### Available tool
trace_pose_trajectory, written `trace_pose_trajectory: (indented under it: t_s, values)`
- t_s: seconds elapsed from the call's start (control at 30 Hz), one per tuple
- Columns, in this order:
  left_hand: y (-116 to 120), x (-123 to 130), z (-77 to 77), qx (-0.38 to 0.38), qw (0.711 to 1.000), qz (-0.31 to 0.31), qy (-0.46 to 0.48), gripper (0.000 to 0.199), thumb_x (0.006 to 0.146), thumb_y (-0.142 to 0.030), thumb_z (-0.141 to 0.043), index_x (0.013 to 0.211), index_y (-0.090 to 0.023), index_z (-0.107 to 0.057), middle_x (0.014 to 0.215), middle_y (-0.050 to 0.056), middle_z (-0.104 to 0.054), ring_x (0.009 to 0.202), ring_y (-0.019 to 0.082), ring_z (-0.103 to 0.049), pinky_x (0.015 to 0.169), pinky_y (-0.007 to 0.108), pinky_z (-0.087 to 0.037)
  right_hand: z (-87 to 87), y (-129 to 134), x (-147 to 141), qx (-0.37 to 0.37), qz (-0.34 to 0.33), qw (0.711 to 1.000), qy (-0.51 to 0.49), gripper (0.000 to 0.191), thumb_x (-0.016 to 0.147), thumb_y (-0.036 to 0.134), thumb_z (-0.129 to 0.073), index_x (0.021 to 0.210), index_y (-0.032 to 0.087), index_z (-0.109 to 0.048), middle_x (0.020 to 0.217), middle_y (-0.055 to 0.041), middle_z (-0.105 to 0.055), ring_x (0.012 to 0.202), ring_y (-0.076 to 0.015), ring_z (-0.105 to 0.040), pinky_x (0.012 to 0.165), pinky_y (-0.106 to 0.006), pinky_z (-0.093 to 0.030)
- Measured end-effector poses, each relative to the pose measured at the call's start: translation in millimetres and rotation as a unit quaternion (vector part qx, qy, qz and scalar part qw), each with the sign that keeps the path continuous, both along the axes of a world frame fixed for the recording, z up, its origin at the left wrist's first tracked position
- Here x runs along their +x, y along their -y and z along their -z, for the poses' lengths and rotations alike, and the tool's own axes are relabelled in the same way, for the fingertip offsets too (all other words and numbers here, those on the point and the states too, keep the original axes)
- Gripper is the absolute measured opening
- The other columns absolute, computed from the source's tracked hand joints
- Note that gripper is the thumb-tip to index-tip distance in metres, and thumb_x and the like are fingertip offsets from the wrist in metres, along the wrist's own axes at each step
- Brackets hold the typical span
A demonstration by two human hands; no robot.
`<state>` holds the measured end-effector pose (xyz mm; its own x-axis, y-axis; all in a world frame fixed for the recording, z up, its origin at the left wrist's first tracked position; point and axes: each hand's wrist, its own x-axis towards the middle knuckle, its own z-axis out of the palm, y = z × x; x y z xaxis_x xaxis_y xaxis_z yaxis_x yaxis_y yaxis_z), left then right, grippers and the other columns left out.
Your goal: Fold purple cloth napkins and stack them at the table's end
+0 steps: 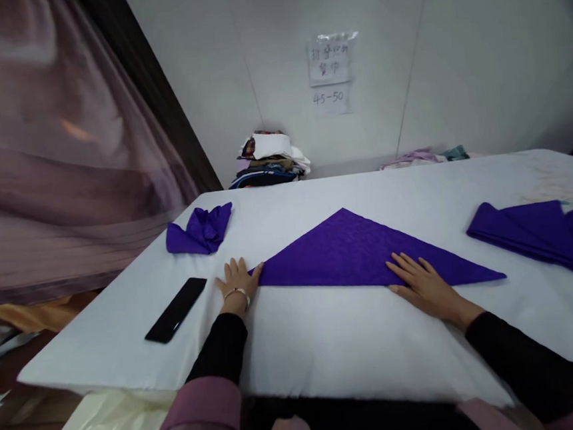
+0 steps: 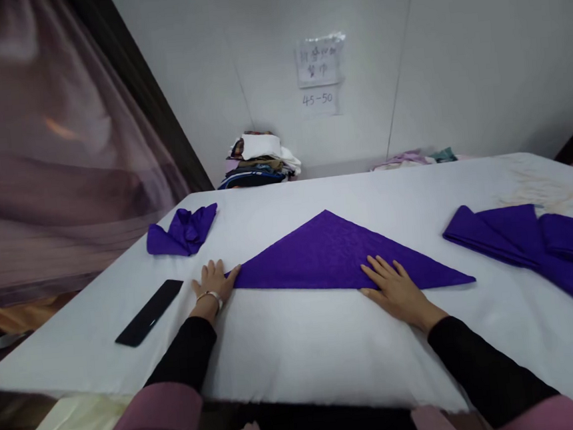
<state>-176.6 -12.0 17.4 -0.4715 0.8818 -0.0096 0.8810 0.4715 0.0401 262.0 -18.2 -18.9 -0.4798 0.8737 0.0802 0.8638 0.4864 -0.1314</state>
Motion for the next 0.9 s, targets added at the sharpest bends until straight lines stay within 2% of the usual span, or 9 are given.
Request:
trace_pose_trajectory:
  t_s: [0.07, 0.17, 0.27, 0.33, 0.43, 0.53, 0.67, 0.8, 0.9]
  values:
    - [1, 26, -2.1, 0.034, 0.998, 0.045, -0.018, 0.078, 0.083, -0.065, -0.017, 0.14, -0.012, -0.027, 0.151, 0.013, -0.017, 0.139, 0.03, -0.009, 0.107, 0.059, -0.01, -2.0, 0, -1, -0.007, 0.001, 1.0, -0.002, 0.065, 0.089, 0.062, -0.024, 0.142, 0.024, -0.029, 0.149, -0.0076, -0.022, 0.137, -0.0263, -0.016, 0.109, -0.051, -0.014]
    - [4, 82, -1.5, 0.063, 0.976, 0.206, -0.011, 0.073, 0.084, -0.065, -0.019, 0.14, -0.018, -0.029, 0.151, 0.009, -0.019, 0.139, 0.026, -0.011, 0.109, 0.056, -0.008, -4.7, 1, -2, -0.015, 0.001, 1.0, -0.004, 0.066, 0.089, 0.062, -0.023, 0.142, 0.023, -0.029, 0.149, -0.0084, -0.021, 0.137, -0.0257, -0.014, 0.109, -0.051, -0.013]
    - [7, 132, 2.9, 0.038, 0.944, 0.328, 0.026, 0.075, 0.083, -0.068, -0.018, 0.14, -0.022, -0.028, 0.152, 0.005, -0.015, 0.139, 0.025, -0.009, 0.11, 0.055, -0.006, -7.5, 1, -3, -0.022, 0.003, 1.0, -0.006, 0.067, 0.089, 0.062, -0.022, 0.142, 0.023, -0.029, 0.149, -0.0091, -0.022, 0.137, -0.0254, -0.014, 0.109, -0.051, -0.013]
    - [8, 150, 6.7, 0.009, 0.928, 0.37, 0.04, 0.077, 0.081, -0.07, -0.016, 0.141, -0.022, -0.027, 0.152, 0.005, -0.015, 0.139, 0.025, -0.009, 0.109, 0.056, -0.006, -10.3, 1, -3, -0.029, 0.005, 1.0, -0.01, 0.066, 0.089, 0.062, -0.022, 0.142, 0.023, -0.029, 0.149, -0.009, -0.022, 0.137, -0.0256, -0.014, 0.109, -0.051, -0.012]
    - [7, 157, 11.4, -0.02, 0.922, 0.385, 0.036, 0.079, 0.081, -0.07, -0.016, 0.141, -0.021, -0.025, 0.152, 0.006, -0.015, 0.139, 0.026, -0.009, 0.109, 0.057, -0.007, -18.9, 2, -5, -0.045, 0.013, 0.999, -0.011, 0.069, 0.088, 0.063, -0.023, 0.142, 0.02, -0.029, 0.149, -0.011, -0.021, 0.137, -0.0268, -0.013, 0.108, -0.052, -0.012]
    - [3, 154, 13.7, -0.024, 0.924, 0.382, 0.018, 0.077, 0.082, -0.068, -0.018, 0.142, -0.02, -0.024, 0.151, 0.006, -0.015, 0.139, 0.027, -0.01, 0.109, 0.057, -0.009, -33.6, 7, -23, -0.037, 0.006, 0.999, -0.017, 0.075, 0.087, 0.064, -0.026, 0.143, 0.014, -0.026, 0.149, -0.0143, -0.018, 0.138, -0.0282, -0.01, 0.108, -0.053, -0.007]
    - [-1, 152, 14.4, -0.032, 0.923, 0.383, -0.003, 0.068, 0.086, -0.058, -0.02, 0.142, -0.02, -0.023, 0.151, 0.006, -0.015, 0.139, 0.026, -0.01, 0.108, 0.057, -0.012, -47.8, 16, -77, -0.015, -0.094, 0.994, -0.058, 0.081, 0.085, 0.067, -0.031, 0.143, 0.011, -0.023, 0.15, -0.015, -0.016, 0.139, -0.0259, -0.007, 0.11, -0.05, -0.001]
    - [-2, 151, 14.3, -0.046, 0.919, 0.389, -0.036, 0.057, 0.088, -0.038, -0.023, 0.142, -0.02, -0.023, 0.151, 0.004, -0.016, 0.139, 0.024, -0.011, 0.108, 0.056, -0.015, -42.2, 21, -120, -0.049, -0.155, 0.982, -0.097, 0.084, 0.086, 0.065, -0.03, 0.143, 0.005, -0.02, 0.149, -0.0173, -0.015, 0.138, -0.0259, -0.009, 0.11, -0.048, -0.002]
    - [-3, 151, 14.2, -0.05, 0.922, 0.382, -0.046, 0.057, 0.088, -0.039, -0.023, 0.142, -0.02, -0.022, 0.151, 0.004, -0.016, 0.139, 0.023, -0.011, 0.108, 0.055, -0.014, -34.0, 22, -120, -0.076, -0.147, 0.98, -0.113, 0.085, 0.086, 0.065, -0.03, 0.143, 0.003, -0.017, 0.149, -0.0185, -0.017, 0.138, -0.0266, -0.01, 0.11, -0.048, -0.004]
